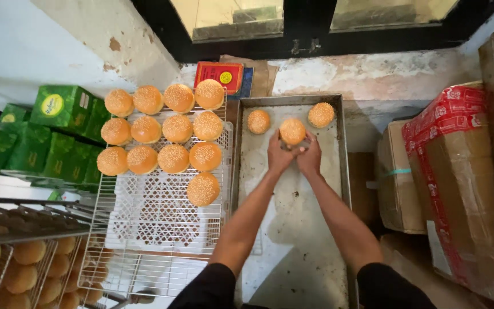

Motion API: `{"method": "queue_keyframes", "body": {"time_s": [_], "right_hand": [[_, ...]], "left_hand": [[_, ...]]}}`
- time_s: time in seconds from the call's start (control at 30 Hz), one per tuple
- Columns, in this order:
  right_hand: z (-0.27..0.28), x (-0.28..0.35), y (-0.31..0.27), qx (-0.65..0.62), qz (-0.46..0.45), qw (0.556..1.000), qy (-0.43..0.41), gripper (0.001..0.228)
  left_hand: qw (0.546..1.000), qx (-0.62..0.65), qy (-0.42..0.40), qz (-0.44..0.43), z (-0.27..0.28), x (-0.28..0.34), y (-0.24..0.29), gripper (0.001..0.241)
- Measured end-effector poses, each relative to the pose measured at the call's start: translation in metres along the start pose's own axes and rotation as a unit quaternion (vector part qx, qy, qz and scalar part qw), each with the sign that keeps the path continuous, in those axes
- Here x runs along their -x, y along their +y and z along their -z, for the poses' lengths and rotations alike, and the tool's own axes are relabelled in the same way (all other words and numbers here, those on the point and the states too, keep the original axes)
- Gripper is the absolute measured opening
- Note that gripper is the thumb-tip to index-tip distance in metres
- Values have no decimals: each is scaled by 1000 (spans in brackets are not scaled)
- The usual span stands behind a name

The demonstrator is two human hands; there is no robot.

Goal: Arranging burger buns on a cooling rack.

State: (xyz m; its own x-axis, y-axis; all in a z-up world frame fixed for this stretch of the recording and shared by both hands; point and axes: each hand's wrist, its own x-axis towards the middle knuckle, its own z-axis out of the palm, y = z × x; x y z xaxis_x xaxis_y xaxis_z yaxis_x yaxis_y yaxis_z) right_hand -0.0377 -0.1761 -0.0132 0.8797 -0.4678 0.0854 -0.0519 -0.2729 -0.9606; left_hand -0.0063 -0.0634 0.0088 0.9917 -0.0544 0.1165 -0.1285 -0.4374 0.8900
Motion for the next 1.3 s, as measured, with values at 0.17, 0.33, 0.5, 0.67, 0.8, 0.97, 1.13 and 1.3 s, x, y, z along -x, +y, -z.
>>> {"method": "queue_keyframes", "body": {"time_s": [0.17,0.33,0.5,0.67,0.8,0.97,1.13,1.3], "right_hand": [[27,55,-38,-32,-79,996,16,66],[47,120,-63,7,-26,999,23,61],[56,189,-108,-43,22,996,75,65],[48,232,-164,-71,8,993,97,67],[30,248,-213,-60,9,993,106,66],[-6,261,-242,-67,57,992,92,66],[-47,276,-267,-69,66,993,66,68],[-90,287,-281,-64,120,990,33,66]], "left_hand": [[996,78,-4,45,17,57,25,111],[994,104,-21,29,48,110,42,111],[991,124,-45,-7,104,159,76,88],[988,141,-61,-19,160,175,102,81],[986,151,-76,-14,210,174,117,78],[992,107,-56,-44,266,169,108,79],[990,102,-16,-94,326,172,102,79],[990,136,3,-36,373,173,82,73]]}}
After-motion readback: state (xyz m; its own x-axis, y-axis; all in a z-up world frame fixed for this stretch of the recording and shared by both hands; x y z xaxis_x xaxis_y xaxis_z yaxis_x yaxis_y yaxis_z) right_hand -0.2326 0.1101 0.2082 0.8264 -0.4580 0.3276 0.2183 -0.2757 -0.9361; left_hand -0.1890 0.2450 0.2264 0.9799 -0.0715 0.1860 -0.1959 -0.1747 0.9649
